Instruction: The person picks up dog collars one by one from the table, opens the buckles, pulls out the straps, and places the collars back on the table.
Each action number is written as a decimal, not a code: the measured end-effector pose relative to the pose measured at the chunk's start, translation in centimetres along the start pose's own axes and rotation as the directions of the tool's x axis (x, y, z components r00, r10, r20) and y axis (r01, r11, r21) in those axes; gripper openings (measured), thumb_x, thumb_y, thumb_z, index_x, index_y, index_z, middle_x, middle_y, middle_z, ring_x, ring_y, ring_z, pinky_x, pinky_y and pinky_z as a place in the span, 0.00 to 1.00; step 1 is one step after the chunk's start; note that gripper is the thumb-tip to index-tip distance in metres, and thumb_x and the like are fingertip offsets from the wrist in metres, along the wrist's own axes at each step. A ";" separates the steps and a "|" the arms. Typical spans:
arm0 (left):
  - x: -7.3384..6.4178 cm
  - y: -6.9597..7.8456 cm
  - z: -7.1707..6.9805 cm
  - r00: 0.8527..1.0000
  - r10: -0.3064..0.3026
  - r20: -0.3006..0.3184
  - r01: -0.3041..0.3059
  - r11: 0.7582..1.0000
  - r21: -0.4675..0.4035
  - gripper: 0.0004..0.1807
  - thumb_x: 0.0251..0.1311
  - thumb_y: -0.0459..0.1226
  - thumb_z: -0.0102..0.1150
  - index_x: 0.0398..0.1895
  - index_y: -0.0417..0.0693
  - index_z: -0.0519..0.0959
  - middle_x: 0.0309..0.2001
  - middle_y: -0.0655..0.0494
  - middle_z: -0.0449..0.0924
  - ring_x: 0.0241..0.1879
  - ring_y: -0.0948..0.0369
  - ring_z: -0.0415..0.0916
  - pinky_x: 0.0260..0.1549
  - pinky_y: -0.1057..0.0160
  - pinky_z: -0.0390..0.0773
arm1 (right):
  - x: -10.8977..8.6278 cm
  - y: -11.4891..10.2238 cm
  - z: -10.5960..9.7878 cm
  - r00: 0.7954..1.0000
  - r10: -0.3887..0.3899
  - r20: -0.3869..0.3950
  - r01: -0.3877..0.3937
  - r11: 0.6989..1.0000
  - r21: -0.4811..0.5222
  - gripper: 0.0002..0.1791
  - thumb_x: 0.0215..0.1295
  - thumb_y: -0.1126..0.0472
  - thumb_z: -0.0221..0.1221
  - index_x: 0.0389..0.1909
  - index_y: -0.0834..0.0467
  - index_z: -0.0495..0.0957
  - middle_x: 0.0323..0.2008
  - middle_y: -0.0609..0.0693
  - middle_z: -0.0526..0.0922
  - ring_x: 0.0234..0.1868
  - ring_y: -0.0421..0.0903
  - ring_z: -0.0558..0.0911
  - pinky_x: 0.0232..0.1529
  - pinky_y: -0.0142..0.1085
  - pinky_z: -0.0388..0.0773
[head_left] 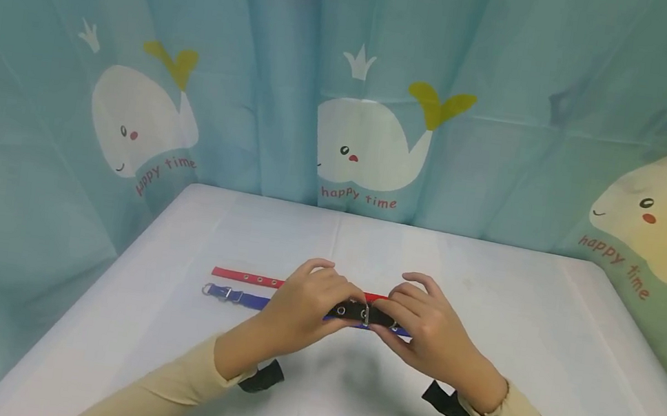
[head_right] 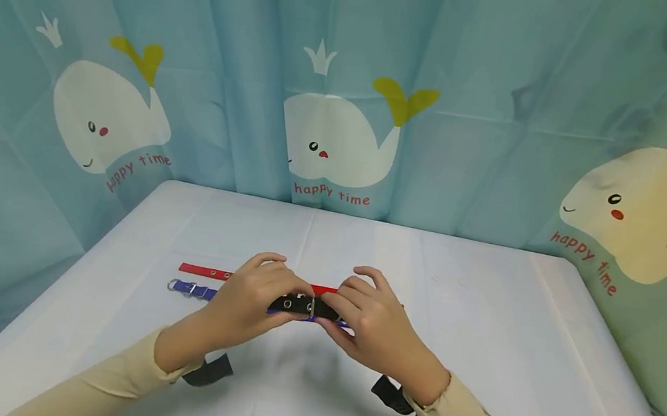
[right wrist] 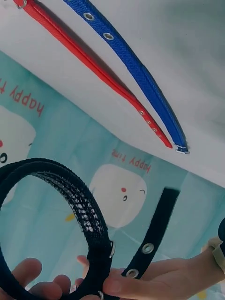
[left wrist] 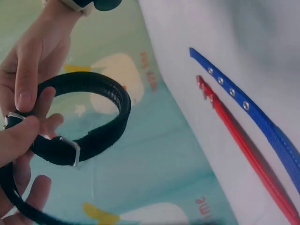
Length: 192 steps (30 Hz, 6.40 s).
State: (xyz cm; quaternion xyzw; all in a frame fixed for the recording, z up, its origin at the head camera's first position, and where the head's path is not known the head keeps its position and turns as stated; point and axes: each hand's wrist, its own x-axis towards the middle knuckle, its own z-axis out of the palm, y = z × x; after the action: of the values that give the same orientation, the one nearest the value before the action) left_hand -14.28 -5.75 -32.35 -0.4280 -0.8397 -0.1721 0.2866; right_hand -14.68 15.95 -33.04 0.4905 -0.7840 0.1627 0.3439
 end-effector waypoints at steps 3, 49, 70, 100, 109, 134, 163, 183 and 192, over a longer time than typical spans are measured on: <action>-0.1 0.0 -0.1 1.000 -0.018 -0.011 0.018 1.000 -0.004 0.13 0.47 0.42 0.71 0.35 0.51 0.80 0.30 0.63 0.82 0.34 0.66 0.78 0.55 0.55 0.72 | 0.0 0.0 -0.1 1.000 0.005 0.000 -0.005 1.000 -0.013 0.22 0.70 0.49 0.46 0.30 0.60 0.80 0.23 0.47 0.81 0.29 0.43 0.76 0.52 0.48 0.71; -0.6 0.3 1.7 0.985 0.107 -0.134 -0.110 0.994 -0.014 0.09 0.39 0.36 0.72 0.26 0.49 0.81 0.25 0.62 0.79 0.29 0.66 0.75 0.56 0.51 0.72 | -0.5 -0.7 0.7 0.997 -0.023 0.071 0.022 1.000 0.020 0.10 0.66 0.57 0.56 0.34 0.59 0.82 0.25 0.45 0.81 0.29 0.40 0.75 0.51 0.46 0.72; -0.4 0.2 0.7 0.999 0.035 -0.032 -0.035 0.999 0.006 0.12 0.42 0.39 0.74 0.29 0.50 0.80 0.27 0.62 0.79 0.32 0.66 0.76 0.57 0.49 0.71 | -0.5 -0.6 0.3 0.998 0.042 0.051 -0.043 0.999 0.020 0.20 0.70 0.48 0.48 0.31 0.57 0.82 0.24 0.43 0.80 0.30 0.38 0.75 0.49 0.45 0.73; -0.6 0.3 0.1 0.991 -0.131 0.002 0.128 0.962 -0.240 0.08 0.45 0.34 0.72 0.30 0.50 0.82 0.26 0.62 0.79 0.31 0.68 0.75 0.58 0.51 0.70 | -0.5 -0.7 -0.1 0.994 0.079 0.081 -0.090 0.986 0.141 0.16 0.68 0.49 0.52 0.39 0.56 0.81 0.28 0.41 0.80 0.33 0.37 0.75 0.53 0.43 0.71; -0.3 1.2 0.1 0.991 -0.076 -0.112 0.048 0.969 -0.241 0.10 0.45 0.33 0.71 0.30 0.46 0.80 0.22 0.61 0.78 0.24 0.68 0.70 0.40 0.65 0.73 | 0.1 -0.8 -0.6 0.997 0.081 -0.008 -0.080 0.992 0.094 0.21 0.71 0.49 0.46 0.33 0.58 0.83 0.23 0.43 0.80 0.29 0.38 0.71 0.48 0.40 0.70; 0.1 0.5 -0.3 0.993 -0.114 0.033 0.117 0.990 -0.077 0.14 0.48 0.43 0.70 0.38 0.51 0.79 0.33 0.62 0.84 0.35 0.67 0.79 0.52 0.55 0.73 | 0.4 -0.9 -0.6 0.990 0.141 -0.021 -0.137 0.982 0.134 0.16 0.67 0.49 0.53 0.38 0.58 0.81 0.29 0.43 0.81 0.37 0.42 0.75 0.52 0.39 0.69; 0.4 0.7 -1.2 0.985 -0.166 -0.038 0.166 0.986 -0.022 0.16 0.45 0.41 0.72 0.37 0.49 0.80 0.33 0.60 0.84 0.38 0.63 0.79 0.55 0.51 0.72 | 0.1 0.1 -2.0 0.995 0.097 0.033 -0.096 0.995 -0.005 0.25 0.72 0.47 0.41 0.41 0.59 0.81 0.25 0.44 0.80 0.27 0.38 0.76 0.47 0.48 0.74; 0.5 0.7 -0.9 0.969 -0.222 -0.106 0.216 0.974 -0.070 0.13 0.44 0.31 0.72 0.34 0.44 0.79 0.31 0.56 0.79 0.34 0.61 0.70 0.37 0.64 0.72 | 1.2 -0.8 -1.0 0.996 0.088 -0.027 -0.092 0.977 -0.193 0.27 0.75 0.49 0.36 0.37 0.61 0.80 0.23 0.47 0.81 0.26 0.44 0.76 0.47 0.49 0.74; 0.8 0.8 -0.7 0.982 -0.155 -0.112 0.151 0.988 -0.046 0.12 0.43 0.32 0.73 0.31 0.46 0.79 0.27 0.59 0.79 0.33 0.62 0.72 0.43 0.60 0.73 | 1.4 -1.0 -0.9 0.994 0.104 0.036 -0.092 0.965 -0.245 0.09 0.58 0.59 0.62 0.35 0.60 0.79 0.22 0.46 0.79 0.26 0.44 0.76 0.47 0.49 0.75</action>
State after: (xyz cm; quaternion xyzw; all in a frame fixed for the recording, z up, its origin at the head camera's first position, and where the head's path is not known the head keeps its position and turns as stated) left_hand -13.76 -5.22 -31.27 -0.3569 -0.8487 -0.2335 0.3127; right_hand -13.87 15.09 -31.47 0.4091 -0.8294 0.0703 0.3739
